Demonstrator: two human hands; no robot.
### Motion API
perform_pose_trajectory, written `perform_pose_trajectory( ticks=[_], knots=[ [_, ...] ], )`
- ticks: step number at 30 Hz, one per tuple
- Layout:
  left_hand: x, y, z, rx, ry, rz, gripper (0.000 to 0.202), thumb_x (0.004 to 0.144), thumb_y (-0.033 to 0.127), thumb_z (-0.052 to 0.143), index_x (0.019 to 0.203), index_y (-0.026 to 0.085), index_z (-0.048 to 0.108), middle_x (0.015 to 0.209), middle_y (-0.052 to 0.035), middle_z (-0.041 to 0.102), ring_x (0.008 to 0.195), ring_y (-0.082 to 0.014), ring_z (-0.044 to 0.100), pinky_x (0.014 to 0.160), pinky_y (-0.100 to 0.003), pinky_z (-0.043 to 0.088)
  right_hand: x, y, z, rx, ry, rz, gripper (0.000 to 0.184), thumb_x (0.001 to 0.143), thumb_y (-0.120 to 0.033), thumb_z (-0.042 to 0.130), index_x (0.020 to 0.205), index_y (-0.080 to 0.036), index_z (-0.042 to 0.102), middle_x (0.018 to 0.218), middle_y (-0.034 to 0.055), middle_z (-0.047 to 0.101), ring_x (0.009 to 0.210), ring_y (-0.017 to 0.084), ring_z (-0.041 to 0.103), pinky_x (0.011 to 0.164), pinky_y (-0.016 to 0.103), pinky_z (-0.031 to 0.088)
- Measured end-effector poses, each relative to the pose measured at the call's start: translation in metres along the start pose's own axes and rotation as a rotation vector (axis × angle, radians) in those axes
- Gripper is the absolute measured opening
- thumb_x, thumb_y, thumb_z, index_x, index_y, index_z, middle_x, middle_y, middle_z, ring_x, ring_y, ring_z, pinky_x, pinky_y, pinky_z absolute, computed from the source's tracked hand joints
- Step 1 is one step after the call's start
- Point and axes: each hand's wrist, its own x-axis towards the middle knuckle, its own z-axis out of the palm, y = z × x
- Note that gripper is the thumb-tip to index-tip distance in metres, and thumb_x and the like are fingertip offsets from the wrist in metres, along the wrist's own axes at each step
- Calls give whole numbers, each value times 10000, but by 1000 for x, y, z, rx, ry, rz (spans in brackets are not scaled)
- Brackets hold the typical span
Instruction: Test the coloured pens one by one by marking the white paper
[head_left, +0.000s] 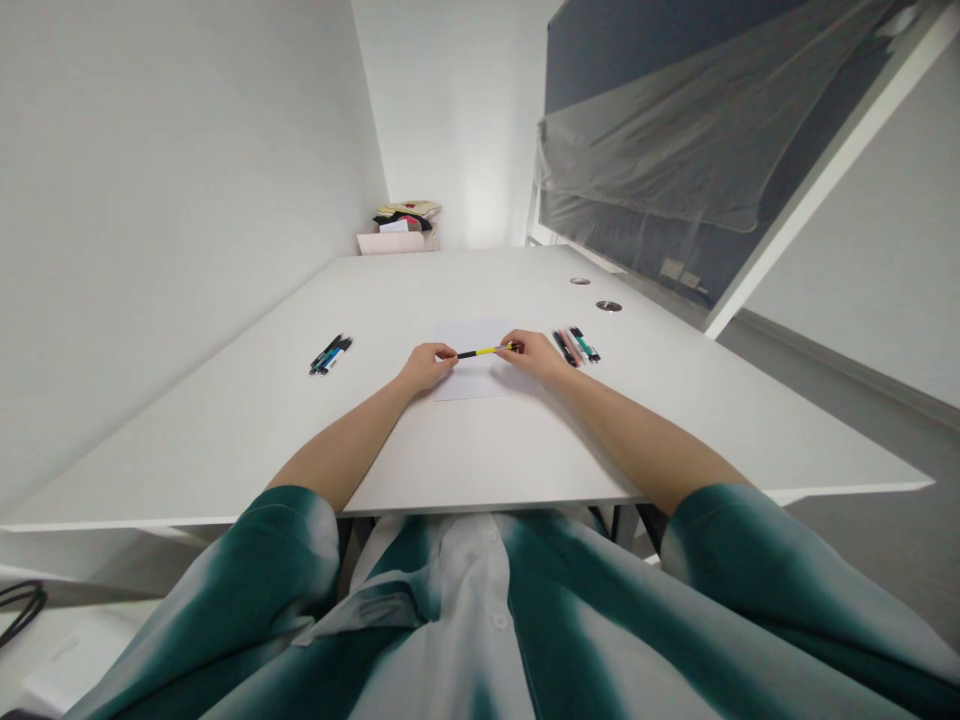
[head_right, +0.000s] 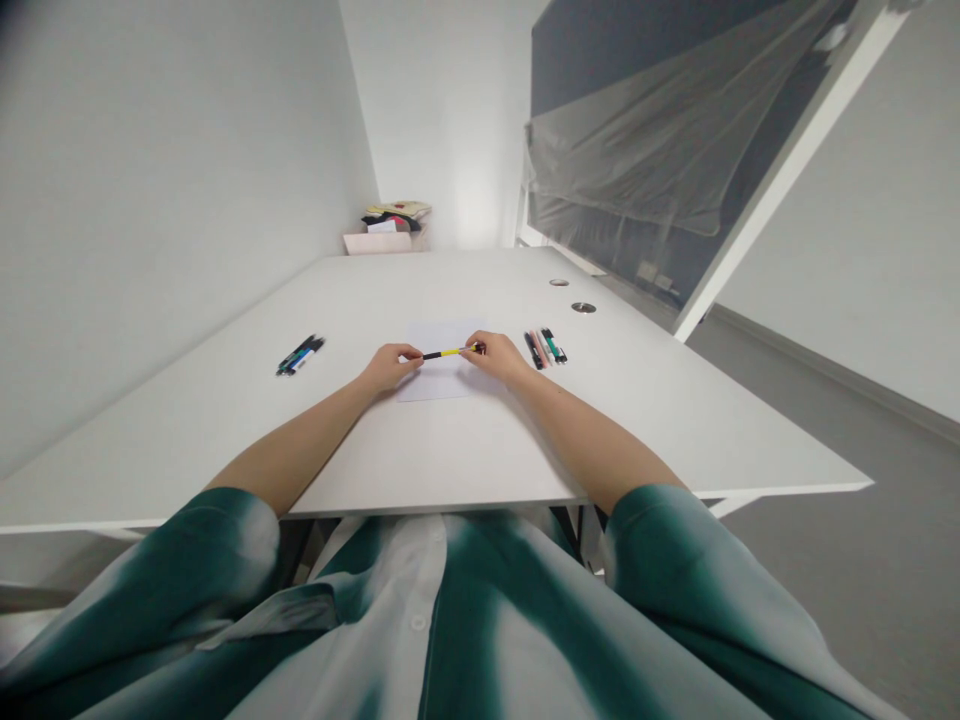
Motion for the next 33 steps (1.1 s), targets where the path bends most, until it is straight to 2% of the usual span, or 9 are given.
perform_pose_trajectory(
  ticks=[5,10,14,19,29,33],
  knots=[
    [-3,4,1,207,20,119,181,795,276,607,865,196,754,946,-82,741,950,-271,625,933,-415,437,4,-1,4,581,37,151,322,704,-460,705,860,-180,668,679,4,614,583,122,488,581,254,381],
    [-8,15,6,363,78,253,203,839,275,563,896,172,728,937,-107,724,961,-278,590,930,-448,400,4,-12,2,869,42,294,399,861,-528,479,915,-181,670,720,43,645,632,149,556,625,268,434],
    [-11,20,10,377,149,305,191,862,277,549,897,171,703,923,-114,705,989,-285,567,923,-446,386,1,-20,-4,804,3,290,536,917,-571,326,1024,-181,678,768,77,675,713,195,607,678,302,462],
    [-14,19,11,376,216,337,177,876,273,537,895,183,689,915,-118,690,998,-289,552,926,-456,369,-2,-24,-3,757,-16,285,626,903,-641,255,1073,-188,652,797,86,671,726,206,601,691,313,471],
    [-16,22,11,366,225,360,185,886,281,527,899,186,685,915,-113,689,1001,-282,549,934,-452,361,-2,-24,0,803,-6,306,575,917,-621,289,1075,-190,635,779,79,663,743,204,614,698,319,484],
    [-16,24,11,363,221,353,190,887,282,527,901,180,687,920,-117,692,1007,-283,550,938,-451,357,-2,-25,0,847,-7,347,565,944,-594,246,1064,-197,630,761,68,654,735,195,614,687,305,483]
  ],
)
